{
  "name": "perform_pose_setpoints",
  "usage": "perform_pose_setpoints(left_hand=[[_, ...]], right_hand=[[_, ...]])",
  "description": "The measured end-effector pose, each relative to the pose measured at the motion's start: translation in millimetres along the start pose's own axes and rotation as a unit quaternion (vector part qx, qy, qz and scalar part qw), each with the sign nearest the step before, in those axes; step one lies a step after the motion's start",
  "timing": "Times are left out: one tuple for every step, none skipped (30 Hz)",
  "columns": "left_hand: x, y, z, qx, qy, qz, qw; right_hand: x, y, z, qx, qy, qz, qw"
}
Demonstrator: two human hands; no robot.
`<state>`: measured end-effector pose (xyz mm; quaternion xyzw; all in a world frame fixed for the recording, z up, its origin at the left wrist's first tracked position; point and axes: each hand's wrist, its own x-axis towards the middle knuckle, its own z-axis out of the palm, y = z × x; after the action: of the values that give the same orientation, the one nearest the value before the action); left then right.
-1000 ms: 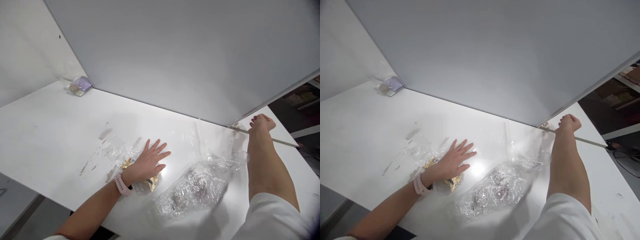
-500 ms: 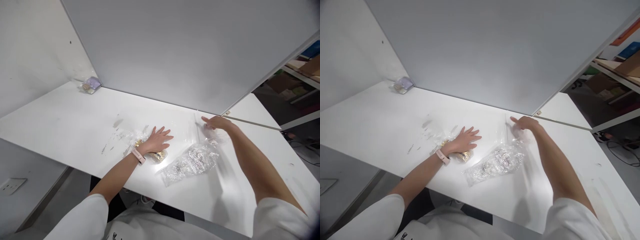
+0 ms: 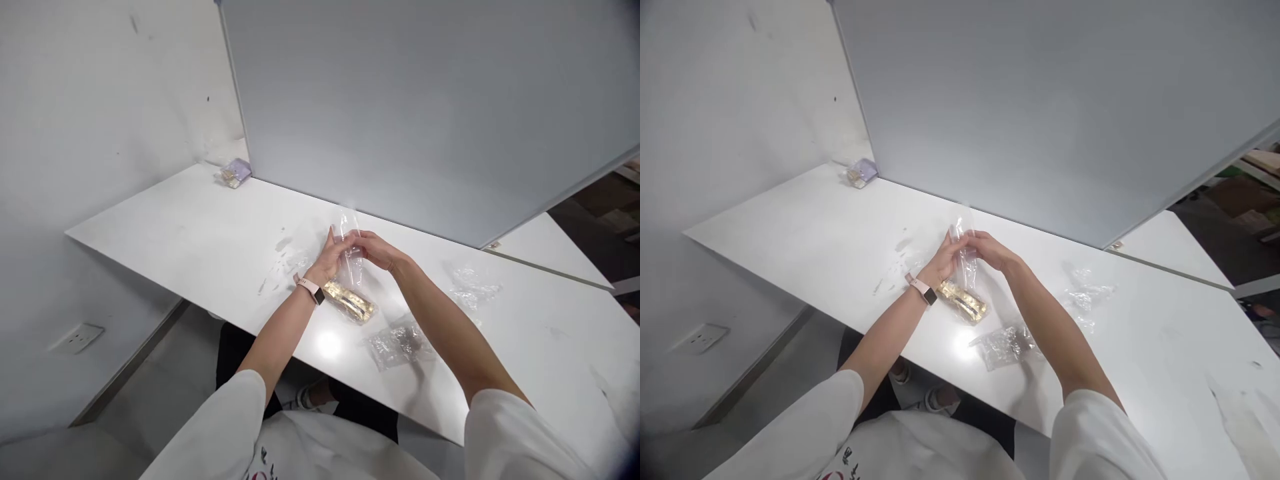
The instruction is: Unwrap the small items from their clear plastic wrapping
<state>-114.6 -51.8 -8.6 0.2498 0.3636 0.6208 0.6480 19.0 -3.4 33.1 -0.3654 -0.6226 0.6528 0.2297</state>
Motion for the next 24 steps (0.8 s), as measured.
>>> perform_pose_setpoints(left_hand=[[3,4,-1.9,-0.042,0.003,0.014,0.999],[4,9,-3.2,-0.064,0.004,0.030,0.997],[5,15,-4.2,-0.072,0.010,0.050,0.996],[4,22,-4.8,-0.074,0.021,0.073,0.994],[2,30,-5.5,-0.073,0.034,0.103,0.991],[-1,39,-6.5,-0.075,0.050,0.140,0.986],[-6,49,-8.1,-0.083,0.066,0.177,0.979],[-12,60,-10.5,-0.094,0.075,0.207,0.971],[-19,71,-13.6,-0.104,0.074,0.223,0.966],[-26,81,-17.1,-0.111,0.062,0.222,0.967],[-33,90,-20.6,-0.111,0.040,0.208,0.971],[-40,97,-23.8,-0.100,0.014,0.186,0.977],[-47,101,-26.3,-0.077,-0.007,0.167,0.983],[-52,103,-27.7,-0.043,-0.015,0.161,0.986],[-56,102,-28.1,0.002,-0.009,0.170,0.985],[-59,100,-27.3,0.061,0.009,0.191,0.980],[-62,95,-25.6,0.134,0.035,0.220,0.966],[-65,90,-23.2,0.217,0.064,0.253,0.941],[-67,84,-20.3,0.304,0.092,0.283,0.905],[-70,78,-17.4,0.387,0.116,0.306,0.862],[-74,73,-14.7,0.459,0.135,0.323,0.816],[-78,70,-12.5,0.517,0.152,0.338,0.772],[-83,68,-11.0,0.561,0.165,0.352,0.731],[-88,68,-10.3,0.596,0.172,0.369,0.692]], right_hand=[[1,1,8,0.032,0.008,-0.018,0.999],[3,2,16,0.049,0.025,-0.044,0.998],[4,3,25,0.047,0.053,-0.077,0.995],[6,3,34,0.024,0.096,-0.115,0.988],[7,2,43,-0.015,0.153,-0.157,0.976],[8,0,53,-0.063,0.216,-0.200,0.954],[9,-2,62,-0.111,0.276,-0.243,0.923],[10,-4,70,-0.153,0.325,-0.279,0.890],[10,-7,77,-0.184,0.355,-0.304,0.864],[10,-10,83,-0.202,0.365,-0.316,0.852],[10,-13,88,-0.205,0.351,-0.315,0.858],[9,-16,92,-0.192,0.315,-0.305,0.878],[7,-19,96,-0.164,0.263,-0.288,0.906],[5,-22,101,-0.126,0.200,-0.269,0.934],[3,-24,107,-0.087,0.140,-0.253,0.953],[0,-27,114,-0.052,0.094,-0.242,0.964],[-4,-29,122,-0.022,0.071,-0.236,0.969],[-6,-30,130,0.004,0.074,-0.234,0.969],[-9,-32,137,0.026,0.098,-0.233,0.967],[-11,-32,143,0.042,0.132,-0.229,0.963],[-12,-32,147,0.054,0.169,-0.224,0.958],[-13,-31,148,0.060,0.202,-0.218,0.953],[-13,-29,147,0.060,0.226,-0.211,0.949],[-14,-27,143,0.052,0.240,-0.202,0.948]])
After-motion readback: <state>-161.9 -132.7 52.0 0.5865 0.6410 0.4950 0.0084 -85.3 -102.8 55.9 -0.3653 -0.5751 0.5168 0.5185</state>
